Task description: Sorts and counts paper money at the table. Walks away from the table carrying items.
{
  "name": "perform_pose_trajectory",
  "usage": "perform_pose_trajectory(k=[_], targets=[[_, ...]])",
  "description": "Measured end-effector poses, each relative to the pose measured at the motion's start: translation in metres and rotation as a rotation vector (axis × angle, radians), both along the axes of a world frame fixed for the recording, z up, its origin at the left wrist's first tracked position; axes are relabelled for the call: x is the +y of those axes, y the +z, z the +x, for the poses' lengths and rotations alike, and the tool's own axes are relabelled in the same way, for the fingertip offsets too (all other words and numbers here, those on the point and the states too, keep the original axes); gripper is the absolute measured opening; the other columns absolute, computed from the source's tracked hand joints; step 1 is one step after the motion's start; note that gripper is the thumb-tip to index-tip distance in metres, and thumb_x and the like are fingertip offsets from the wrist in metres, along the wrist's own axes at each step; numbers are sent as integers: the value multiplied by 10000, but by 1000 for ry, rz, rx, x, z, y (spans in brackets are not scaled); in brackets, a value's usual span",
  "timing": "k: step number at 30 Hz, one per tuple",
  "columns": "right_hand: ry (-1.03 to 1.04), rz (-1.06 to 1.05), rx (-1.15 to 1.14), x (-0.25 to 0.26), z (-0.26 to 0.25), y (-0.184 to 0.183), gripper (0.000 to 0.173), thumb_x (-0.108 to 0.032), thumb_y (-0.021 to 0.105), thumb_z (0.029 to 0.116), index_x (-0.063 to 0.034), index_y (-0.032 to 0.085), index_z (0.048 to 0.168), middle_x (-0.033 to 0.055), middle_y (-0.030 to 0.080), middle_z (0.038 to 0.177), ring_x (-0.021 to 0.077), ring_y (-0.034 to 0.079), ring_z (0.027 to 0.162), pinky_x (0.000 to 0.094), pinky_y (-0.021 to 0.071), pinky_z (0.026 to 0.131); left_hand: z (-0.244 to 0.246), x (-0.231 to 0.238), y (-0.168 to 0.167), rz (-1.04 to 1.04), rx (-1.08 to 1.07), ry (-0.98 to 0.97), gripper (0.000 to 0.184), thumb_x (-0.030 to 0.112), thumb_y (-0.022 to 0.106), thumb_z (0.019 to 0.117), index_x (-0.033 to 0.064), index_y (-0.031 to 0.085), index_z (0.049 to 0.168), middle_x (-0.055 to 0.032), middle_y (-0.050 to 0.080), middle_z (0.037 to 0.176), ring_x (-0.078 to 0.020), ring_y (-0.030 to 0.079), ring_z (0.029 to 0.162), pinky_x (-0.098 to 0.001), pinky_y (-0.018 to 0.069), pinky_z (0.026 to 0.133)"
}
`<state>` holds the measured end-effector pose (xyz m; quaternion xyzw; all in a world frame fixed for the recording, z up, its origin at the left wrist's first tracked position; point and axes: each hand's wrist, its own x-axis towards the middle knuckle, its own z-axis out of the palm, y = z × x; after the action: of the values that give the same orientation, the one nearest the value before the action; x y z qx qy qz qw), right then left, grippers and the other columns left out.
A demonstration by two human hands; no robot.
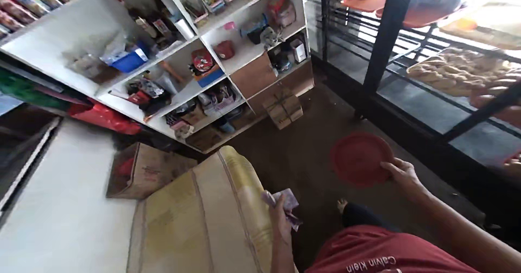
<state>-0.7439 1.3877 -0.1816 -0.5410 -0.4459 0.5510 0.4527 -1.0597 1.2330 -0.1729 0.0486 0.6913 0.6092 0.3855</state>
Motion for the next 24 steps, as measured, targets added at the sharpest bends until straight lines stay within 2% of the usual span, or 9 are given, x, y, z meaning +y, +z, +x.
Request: perform_pose_trajectory(k=[3, 6, 8, 10, 13, 14, 17, 20, 24], targets=[[-4, -41, -26, 73, -55, -9, 111, -53, 557, 994, 17, 634, 1031, 15, 689, 805, 81, 690, 698, 292, 609, 659, -50, 77, -7, 7, 54, -21, 291, 151, 596, 1029, -61, 548, 1222, -112, 619, 857, -123, 599, 680, -285, 537, 626], [26, -51, -47, 144, -110, -18, 115, -45, 555, 994, 28, 631, 1040, 11, 674, 801, 68, 666, 684, 275, 587, 650, -91, 129, -29, 6, 15, 5, 273, 135, 578, 1035, -51, 535, 1229, -94, 624, 843, -103, 606, 654, -264, 547, 610], [56, -60, -22, 200, -151, -13, 118, -59, 558, 1000, 23, 630, 1047, 25, 684, 808, 87, 678, 692, 292, 595, 653, -118, 163, -29, -9, -64, 85, 202, 134, 554, 1045, -28, 545, 1165, -58, 598, 744, -82, 569, 560, -234, 515, 526], [87, -99, 12, 246, -197, -6, 114, -62, 548, 1007, 12, 620, 1054, 31, 685, 808, 99, 684, 693, 300, 601, 643, -150, 186, -21, -23, -96, 151, 148, 138, 538, 1054, -6, 556, 1081, -31, 594, 655, -65, 559, 492, -211, 503, 466], [144, -126, 22, 317, -273, 9, 127, -72, 543, 1011, 13, 625, 1058, 44, 682, 818, 114, 680, 695, 309, 594, 641, -202, 210, -13, -8, -59, 247, 198, 99, 554, 1035, -34, 559, 1182, -71, 641, 801, -90, 624, 634, -251, 557, 586], [167, -118, 32, 340, -298, 11, 130, -68, 543, 1008, 16, 625, 1063, 47, 685, 827, 120, 682, 706, 316, 596, 652, -218, 216, -12, -7, -48, 286, 192, 98, 543, 1037, -23, 558, 1185, -63, 641, 813, -86, 626, 645, -248, 559, 597], [229, -65, 67, 409, -374, 15, 118, -62, 551, 1005, 14, 630, 1049, 60, 695, 836, 138, 696, 732, 333, 609, 683, -268, 236, -25, -28, -50, 389, 153, 134, 512, 1060, 10, 575, 1125, -13, 617, 762, -36, 590, 589, -194, 525, 542], [250, -17, 62, 465, -446, 16, 167, -74, 549, 1019, 39, 629, 1113, 76, 682, 868, 134, 677, 753, 331, 595, 713, -326, 261, -52, 16, -82, 430, 150, 118, 482, 1064, 9, 565, 1124, -24, 642, 771, -53, 623, 604, -211, 550, 552], [150, -119, 159, 515, -540, 36, 208, -95, 531, 1043, 27, 581, 1203, 97, 669, 867, 159, 669, 718, 341, 586, 663, -408, 314, -45, 6, -83, 496, 163, 116, 504, 1055, 13, 534, 1178, -43, 620, 790, -73, 604, 579, -229, 538, 514]])
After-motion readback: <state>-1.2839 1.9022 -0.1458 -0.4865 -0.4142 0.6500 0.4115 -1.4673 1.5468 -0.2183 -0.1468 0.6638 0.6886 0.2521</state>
